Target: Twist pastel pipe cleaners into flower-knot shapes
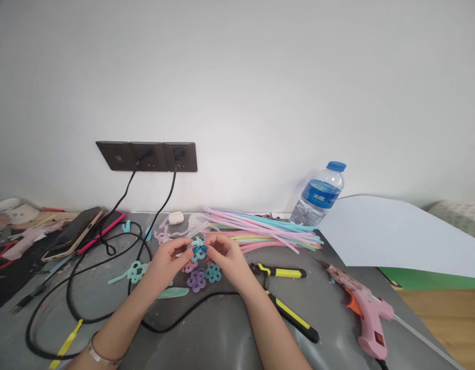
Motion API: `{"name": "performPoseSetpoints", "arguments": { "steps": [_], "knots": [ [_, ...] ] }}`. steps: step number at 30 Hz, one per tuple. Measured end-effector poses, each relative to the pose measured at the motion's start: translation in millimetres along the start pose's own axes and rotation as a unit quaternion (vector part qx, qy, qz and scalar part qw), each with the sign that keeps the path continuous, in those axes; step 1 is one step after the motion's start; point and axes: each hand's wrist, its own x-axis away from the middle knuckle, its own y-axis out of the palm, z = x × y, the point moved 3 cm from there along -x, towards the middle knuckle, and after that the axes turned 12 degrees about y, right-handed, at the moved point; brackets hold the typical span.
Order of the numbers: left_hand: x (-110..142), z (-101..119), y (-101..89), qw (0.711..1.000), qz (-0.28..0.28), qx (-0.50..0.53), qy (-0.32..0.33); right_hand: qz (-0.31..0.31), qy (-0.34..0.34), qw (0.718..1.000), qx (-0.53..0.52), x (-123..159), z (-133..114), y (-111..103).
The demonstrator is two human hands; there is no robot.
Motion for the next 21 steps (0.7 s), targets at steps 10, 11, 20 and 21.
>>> {"name": "performPoseSetpoints", "arguments": {
  "steps": [10,11,20,21],
  "knots": [
    [4,6,6.9,0.990,-0.083,0.116,0.002,-0.123,0.109,0.973,-0.164,5,7,8],
    [5,5,7.4,0.988,-0.087,0.129,-0.004,-0.127,0.116,0.969,-0.178,5,8,9],
    [1,4,8.1,0.991,-0.008,0.135,-0.012,-0.080,0.076,0.983,-0.147,0,12,4],
    [1,4,8.4,0.991,-0.003,0.132,-0.013,-0.079,0.073,0.985,-0.137,0,12,4]
  ]
}}
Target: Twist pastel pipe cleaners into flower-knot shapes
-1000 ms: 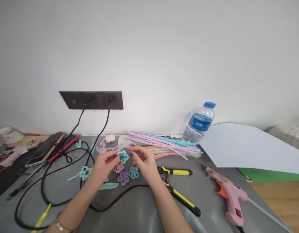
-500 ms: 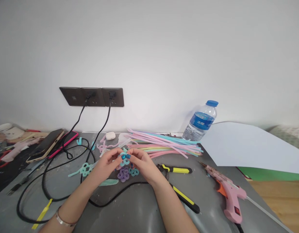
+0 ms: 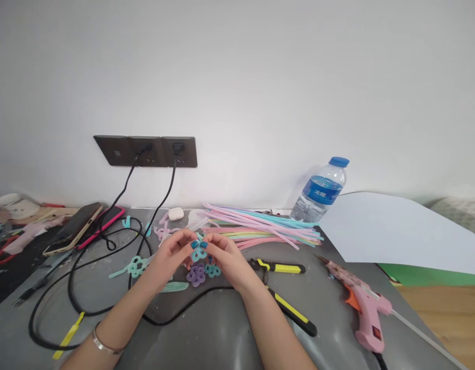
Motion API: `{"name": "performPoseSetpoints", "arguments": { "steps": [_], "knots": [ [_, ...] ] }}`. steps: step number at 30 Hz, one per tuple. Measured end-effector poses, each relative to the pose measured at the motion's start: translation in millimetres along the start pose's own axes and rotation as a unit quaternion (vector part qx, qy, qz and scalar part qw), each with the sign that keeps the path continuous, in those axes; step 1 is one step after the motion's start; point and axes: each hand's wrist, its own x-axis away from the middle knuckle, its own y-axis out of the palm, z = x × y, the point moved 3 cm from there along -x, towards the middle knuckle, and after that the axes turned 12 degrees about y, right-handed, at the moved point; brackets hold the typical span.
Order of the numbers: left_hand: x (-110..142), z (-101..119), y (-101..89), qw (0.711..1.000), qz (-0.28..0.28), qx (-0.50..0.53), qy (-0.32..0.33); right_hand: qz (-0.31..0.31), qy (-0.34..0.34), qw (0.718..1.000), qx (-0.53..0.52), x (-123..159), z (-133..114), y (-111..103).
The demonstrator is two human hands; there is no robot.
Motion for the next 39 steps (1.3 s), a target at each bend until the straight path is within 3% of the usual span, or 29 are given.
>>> {"name": "performPoseSetpoints", "arguments": {
  "steps": [9,13,16,21,27,39],
  "knots": [
    [2,-10,1.9,0.996,0.059,0.071,0.001,-0.025,0.010,0.991,-0.128,3,0,17],
    [2,-8,-1.0,0.996,0.068,0.045,0.028,-0.025,0.019,0.985,-0.172,2,5,20],
    [0,-1,-3.9,0.998,0.037,-0.009,0.048,-0.034,0.040,0.986,-0.159,1,7,16],
    [-1,6,-5.8,0.993,-0.022,-0.090,0.067,-0.030,0.066,0.997,-0.035,2,3,4],
    [0,2,-3.9,0.995,-0.056,-0.075,0.038,-0.024,0.082,0.996,-0.027,5,-3,3],
    [-1,3,-3.1,0.999,0.001,-0.036,0.041,0.011,0.032,0.992,-0.123,3,1,18]
  ]
}}
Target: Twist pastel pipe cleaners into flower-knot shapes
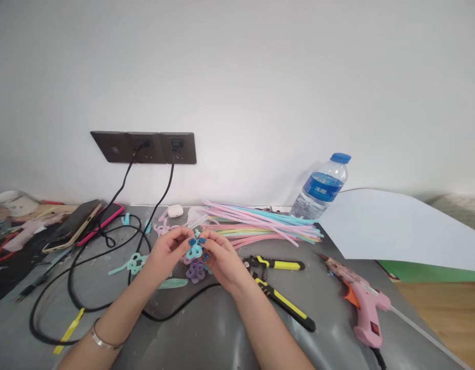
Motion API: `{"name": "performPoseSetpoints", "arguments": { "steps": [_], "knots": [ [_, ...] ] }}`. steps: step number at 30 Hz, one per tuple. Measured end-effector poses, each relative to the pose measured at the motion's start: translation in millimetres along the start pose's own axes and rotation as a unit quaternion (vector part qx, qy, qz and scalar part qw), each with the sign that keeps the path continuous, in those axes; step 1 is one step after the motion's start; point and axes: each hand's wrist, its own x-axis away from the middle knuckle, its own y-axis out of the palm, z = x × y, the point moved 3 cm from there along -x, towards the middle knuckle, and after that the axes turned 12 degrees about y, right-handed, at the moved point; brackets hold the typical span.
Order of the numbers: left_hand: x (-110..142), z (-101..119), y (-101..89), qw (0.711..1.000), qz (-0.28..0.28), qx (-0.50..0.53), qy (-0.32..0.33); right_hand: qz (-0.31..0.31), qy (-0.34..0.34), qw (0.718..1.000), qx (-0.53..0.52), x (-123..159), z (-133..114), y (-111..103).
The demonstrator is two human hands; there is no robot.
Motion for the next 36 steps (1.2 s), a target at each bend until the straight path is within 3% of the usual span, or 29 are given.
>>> {"name": "performPoseSetpoints", "arguments": {
  "steps": [9,14,24,30,36],
  "knots": [
    [1,2,1.7,1.000,0.016,0.004,0.001,-0.011,-0.010,1.000,-0.001,1,-3,-1],
    [1,-1,1.6,1.000,-0.016,0.001,-0.011,0.000,-0.004,0.999,0.047,-1,-4,-7],
    [-2,-3,-5.1,0.998,0.042,0.039,-0.034,0.043,-0.083,0.990,0.101,-5,-6,-13],
    [-2,-6,-4.7,0.995,0.038,0.077,-0.052,0.070,-0.111,0.983,0.131,-3,-10,-14],
    [-3,-8,-7.2,0.997,0.029,0.030,-0.064,0.095,-0.155,0.958,0.223,-2,-14,-15]
  ]
}}
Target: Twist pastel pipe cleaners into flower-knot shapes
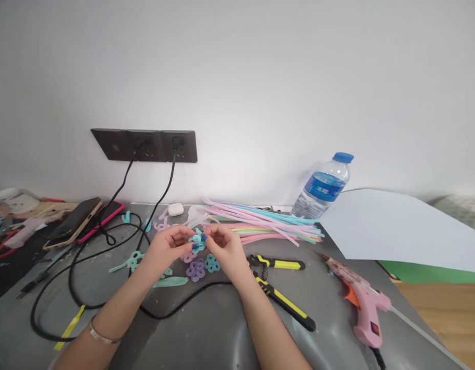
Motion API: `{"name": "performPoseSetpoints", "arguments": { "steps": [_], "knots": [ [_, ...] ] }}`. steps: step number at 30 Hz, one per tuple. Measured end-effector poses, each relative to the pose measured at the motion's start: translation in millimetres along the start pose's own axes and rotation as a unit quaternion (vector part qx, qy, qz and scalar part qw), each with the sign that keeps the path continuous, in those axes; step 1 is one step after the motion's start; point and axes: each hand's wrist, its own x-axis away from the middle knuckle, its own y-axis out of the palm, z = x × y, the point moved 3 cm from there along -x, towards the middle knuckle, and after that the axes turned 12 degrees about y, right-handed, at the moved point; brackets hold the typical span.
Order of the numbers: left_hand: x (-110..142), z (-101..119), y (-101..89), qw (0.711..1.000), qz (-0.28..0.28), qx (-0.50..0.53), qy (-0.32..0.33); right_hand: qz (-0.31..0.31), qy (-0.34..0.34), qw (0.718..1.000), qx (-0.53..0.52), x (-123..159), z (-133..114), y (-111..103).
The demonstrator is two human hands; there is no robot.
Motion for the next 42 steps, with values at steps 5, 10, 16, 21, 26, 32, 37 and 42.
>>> {"name": "performPoseSetpoints", "arguments": {
  "steps": [5,10,16,21,26,32,37,42],
  "knots": [
    [0,1,0.2,1.000,0.007,-0.018,0.013,-0.001,-0.035,0.997,0.075,2,-2,-1],
    [1,-3,-0.3,1.000,0.012,-0.008,0.004,-0.016,-0.047,0.994,0.092,2,-3,-3],
    [0,-8,-0.1,1.000,0.014,0.010,-0.016,-0.015,-0.058,0.990,0.131,2,-3,-6],
    [0,-10,0.4,1.000,0.010,0.004,-0.026,-0.017,-0.055,0.986,0.157,0,0,-8],
    [0,-10,0.8,0.999,0.019,0.011,-0.029,-0.008,-0.041,0.991,0.126,-3,3,-8],
    [0,-11,-1.1,0.998,0.062,0.025,-0.001,0.000,-0.011,0.997,0.083,-4,7,-5],
    [1,-12,-1.9,0.994,0.100,0.024,0.037,-0.053,0.036,0.996,0.064,-6,15,1],
    [2,-11,4.4,0.990,0.115,0.070,0.048,-0.025,0.056,0.998,0.035,-5,14,1]
  ]
}}
